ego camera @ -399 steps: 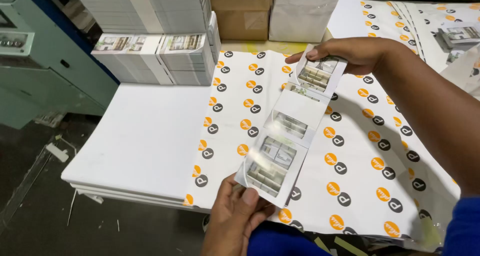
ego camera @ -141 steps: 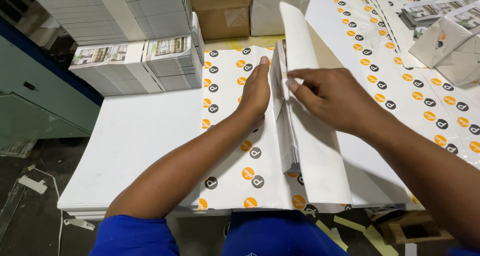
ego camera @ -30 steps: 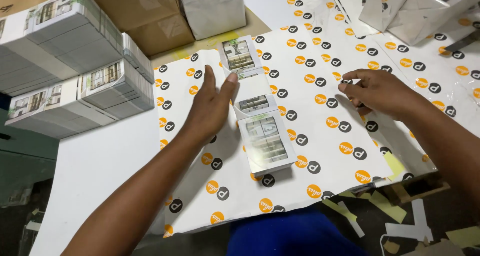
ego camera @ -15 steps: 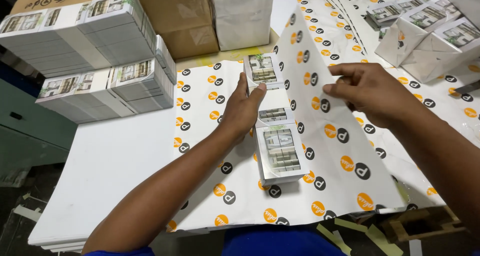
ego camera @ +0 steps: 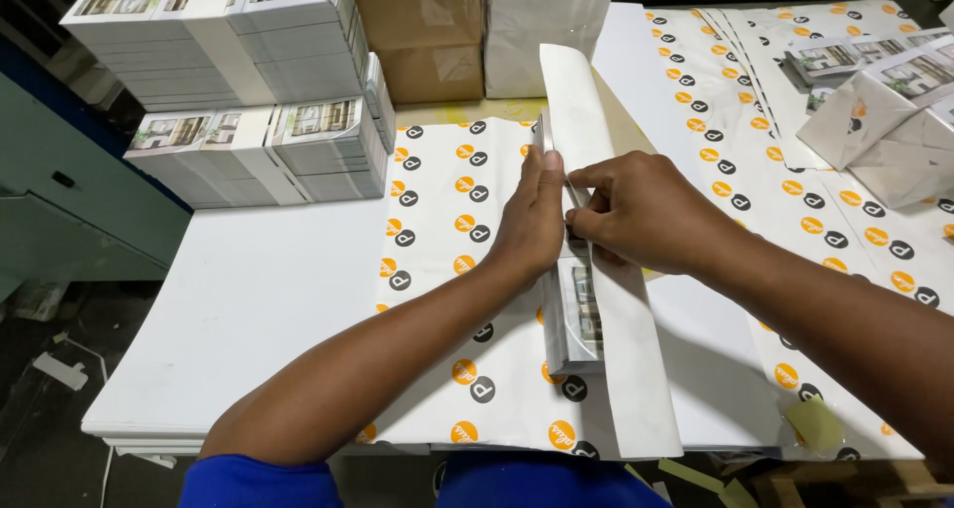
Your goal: The user is wrapping stacks of printed cards in protective white paper and securing them with tape.
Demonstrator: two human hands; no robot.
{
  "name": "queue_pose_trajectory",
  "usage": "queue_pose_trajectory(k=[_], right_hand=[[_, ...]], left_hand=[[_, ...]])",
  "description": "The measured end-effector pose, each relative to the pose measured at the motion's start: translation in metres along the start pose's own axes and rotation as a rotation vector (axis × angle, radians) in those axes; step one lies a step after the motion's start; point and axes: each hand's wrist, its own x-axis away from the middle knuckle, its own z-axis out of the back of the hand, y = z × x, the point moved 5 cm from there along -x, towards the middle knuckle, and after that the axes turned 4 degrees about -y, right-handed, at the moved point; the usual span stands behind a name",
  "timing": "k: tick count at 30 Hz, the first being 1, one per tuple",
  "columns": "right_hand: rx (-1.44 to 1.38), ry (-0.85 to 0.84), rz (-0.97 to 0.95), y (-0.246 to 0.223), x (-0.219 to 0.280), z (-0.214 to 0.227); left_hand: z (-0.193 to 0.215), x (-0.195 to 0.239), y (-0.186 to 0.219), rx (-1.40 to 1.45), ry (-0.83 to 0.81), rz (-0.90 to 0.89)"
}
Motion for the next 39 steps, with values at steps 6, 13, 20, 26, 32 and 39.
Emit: queue_pose_trajectory(k=[6,13,20,26,32,39], right_hand=[[0.215,-0.007,0.099,-0.009,0.0,-0.006],[0.25,0.009,0.175,-0.006,0.012,-0.015],[-0.006,0.129,0.199,-0.004,0.063,-0.012],[0.224,0.425,0.465,-0.004,0.177,-0.054],[0.63,0.77,0.373,-0.004,0.201,-0.097],[0.724,0.843,0.515,0.001,0.206,-0.101]], left_hand=[[0.007,-0.01,0.006,0.004,-0.084,0.091],[0.009,-0.019,0.007,0.111,-0.132,0.141],[0.004,-0.021,-0.001,0.058,-0.123,0.158],[0.005,-0.022,0.0,-0.052,-0.126,0.132],[0.004,-0.023,-0.004,-0.035,-0.128,0.072],[0.003,-0.027,-0.009,-0.056,-0.105,0.087]])
